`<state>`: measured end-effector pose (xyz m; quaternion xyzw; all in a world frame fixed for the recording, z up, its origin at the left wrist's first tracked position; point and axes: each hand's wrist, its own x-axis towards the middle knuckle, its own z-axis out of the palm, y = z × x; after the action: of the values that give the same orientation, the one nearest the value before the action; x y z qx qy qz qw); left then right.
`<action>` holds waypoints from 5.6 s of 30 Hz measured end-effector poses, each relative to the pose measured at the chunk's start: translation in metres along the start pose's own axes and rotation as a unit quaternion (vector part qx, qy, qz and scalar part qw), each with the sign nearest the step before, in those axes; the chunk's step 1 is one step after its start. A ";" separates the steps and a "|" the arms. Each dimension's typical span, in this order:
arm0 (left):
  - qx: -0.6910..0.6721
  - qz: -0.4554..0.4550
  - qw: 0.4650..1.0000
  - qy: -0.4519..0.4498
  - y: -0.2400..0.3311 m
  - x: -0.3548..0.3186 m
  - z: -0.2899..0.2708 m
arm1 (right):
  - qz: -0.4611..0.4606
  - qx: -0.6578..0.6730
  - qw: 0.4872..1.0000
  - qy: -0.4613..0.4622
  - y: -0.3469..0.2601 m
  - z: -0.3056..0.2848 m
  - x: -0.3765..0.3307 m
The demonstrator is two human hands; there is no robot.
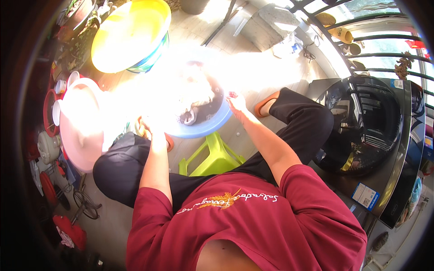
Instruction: The person hand-washes clothes in a basin, wrings them out, and hangs them on a rack before cleaning a shoe and preparing more garments for washing.
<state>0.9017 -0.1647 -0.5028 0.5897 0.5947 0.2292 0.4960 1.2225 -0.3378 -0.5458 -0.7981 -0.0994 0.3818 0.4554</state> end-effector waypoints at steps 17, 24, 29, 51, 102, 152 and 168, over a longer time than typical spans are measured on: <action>-0.120 -0.193 0.973 -0.040 0.025 0.107 -0.011 | 0.066 -0.178 0.977 0.103 -0.052 -0.004 0.052; -0.109 -0.217 0.968 -0.061 0.009 0.116 -0.018 | 0.111 -0.116 0.983 0.090 -0.047 -0.001 0.063; 0.576 0.245 0.759 -0.179 0.050 0.088 -0.010 | 0.100 -0.045 0.982 0.154 -0.030 0.002 0.073; -0.135 -0.157 0.967 -0.147 0.076 0.070 0.151 | 0.166 -0.012 0.960 0.224 -0.061 -0.156 0.053; -0.040 0.226 0.966 -0.120 0.243 0.145 0.295 | 0.024 0.279 0.924 0.260 -0.077 -0.197 0.199; 0.175 0.082 0.936 -0.296 0.190 0.119 0.237 | 0.038 0.079 0.950 0.299 -0.079 -0.024 0.020; 0.254 0.022 0.965 0.055 0.008 0.123 -0.042 | 0.255 0.352 0.896 0.094 -0.011 0.047 -0.051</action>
<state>0.8925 -0.0363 -0.5184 0.6957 0.6466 0.1139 0.2915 1.1566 -0.3267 -0.5242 -0.6158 0.2919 0.4183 0.6004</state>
